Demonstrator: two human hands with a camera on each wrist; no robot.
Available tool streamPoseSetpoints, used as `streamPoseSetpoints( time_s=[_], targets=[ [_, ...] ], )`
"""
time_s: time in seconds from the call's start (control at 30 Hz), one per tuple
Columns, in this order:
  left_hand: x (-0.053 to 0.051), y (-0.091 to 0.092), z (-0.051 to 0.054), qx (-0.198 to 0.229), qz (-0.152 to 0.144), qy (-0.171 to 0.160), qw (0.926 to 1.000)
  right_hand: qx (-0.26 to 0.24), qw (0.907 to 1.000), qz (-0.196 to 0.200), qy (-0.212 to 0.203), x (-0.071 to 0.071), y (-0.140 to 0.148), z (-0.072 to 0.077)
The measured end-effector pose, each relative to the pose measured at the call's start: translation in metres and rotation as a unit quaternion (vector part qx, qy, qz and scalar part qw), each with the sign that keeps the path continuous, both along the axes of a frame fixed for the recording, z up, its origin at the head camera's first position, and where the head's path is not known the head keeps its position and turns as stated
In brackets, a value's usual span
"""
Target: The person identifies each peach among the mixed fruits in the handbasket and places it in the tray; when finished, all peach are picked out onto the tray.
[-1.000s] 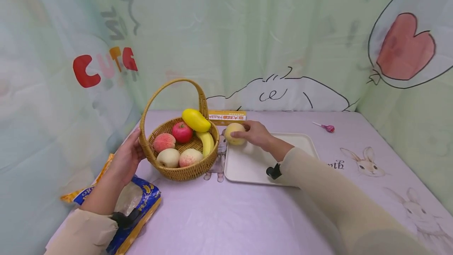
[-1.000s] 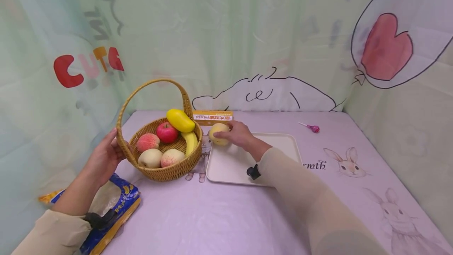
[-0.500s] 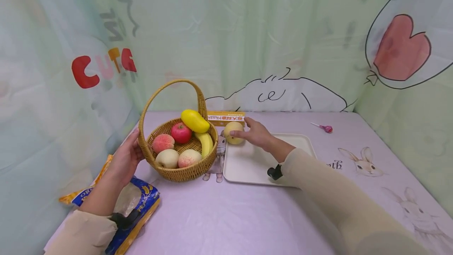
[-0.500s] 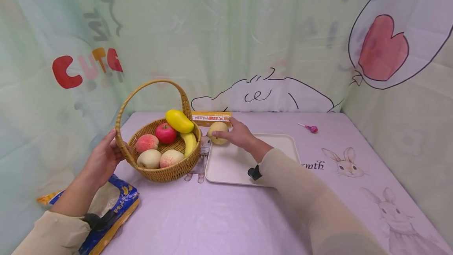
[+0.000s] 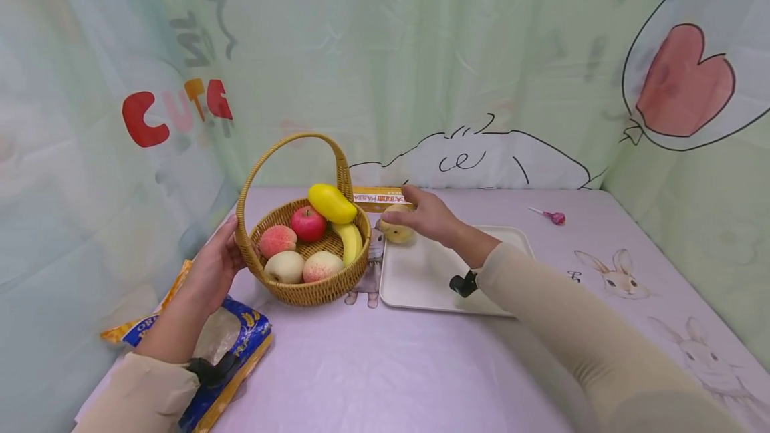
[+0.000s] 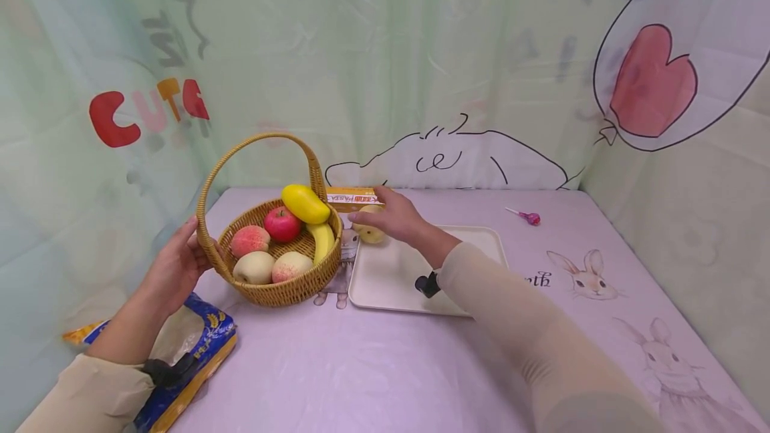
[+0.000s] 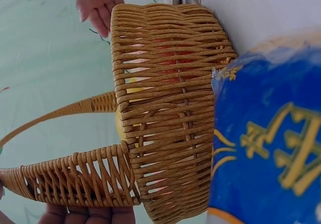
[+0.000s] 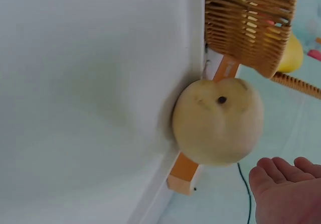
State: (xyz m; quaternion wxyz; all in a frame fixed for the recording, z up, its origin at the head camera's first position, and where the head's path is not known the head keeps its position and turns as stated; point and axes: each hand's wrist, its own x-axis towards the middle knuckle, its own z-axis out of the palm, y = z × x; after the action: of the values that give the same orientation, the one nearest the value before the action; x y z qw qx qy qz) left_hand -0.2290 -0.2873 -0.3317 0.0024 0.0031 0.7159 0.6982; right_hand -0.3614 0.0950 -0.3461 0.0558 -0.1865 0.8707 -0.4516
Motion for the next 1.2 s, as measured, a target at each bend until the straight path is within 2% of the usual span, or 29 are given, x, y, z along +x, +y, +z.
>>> streamPoseSetpoints(
  time_s=[0.23,0.47,0.67,0.93,1.2],
  targets=[
    [-0.001,0.0,0.0,0.005,-0.003,0.001,1.0,-0.015,0.9993,0.034,-0.007,0.007,-0.014,0.015],
    [-0.001,0.001,0.0,0.005,-0.002,-0.001,1.0,-0.005,0.9982,0.06,0.002,0.009,-0.025,0.024],
    [0.0,0.0,0.002,0.004,0.002,-0.003,1.0,-0.008,0.9966,0.082,-0.009,0.013,-0.039,0.033],
    [-0.001,0.0,0.002,0.015,0.004,0.001,0.9999,0.029,0.995,0.096,-0.004,0.02,-0.056,0.042],
    [-0.001,0.001,0.001,0.021,0.002,0.004,0.9998,0.048,0.9922,0.113,-0.023,0.024,-0.066,0.044]
  ],
)
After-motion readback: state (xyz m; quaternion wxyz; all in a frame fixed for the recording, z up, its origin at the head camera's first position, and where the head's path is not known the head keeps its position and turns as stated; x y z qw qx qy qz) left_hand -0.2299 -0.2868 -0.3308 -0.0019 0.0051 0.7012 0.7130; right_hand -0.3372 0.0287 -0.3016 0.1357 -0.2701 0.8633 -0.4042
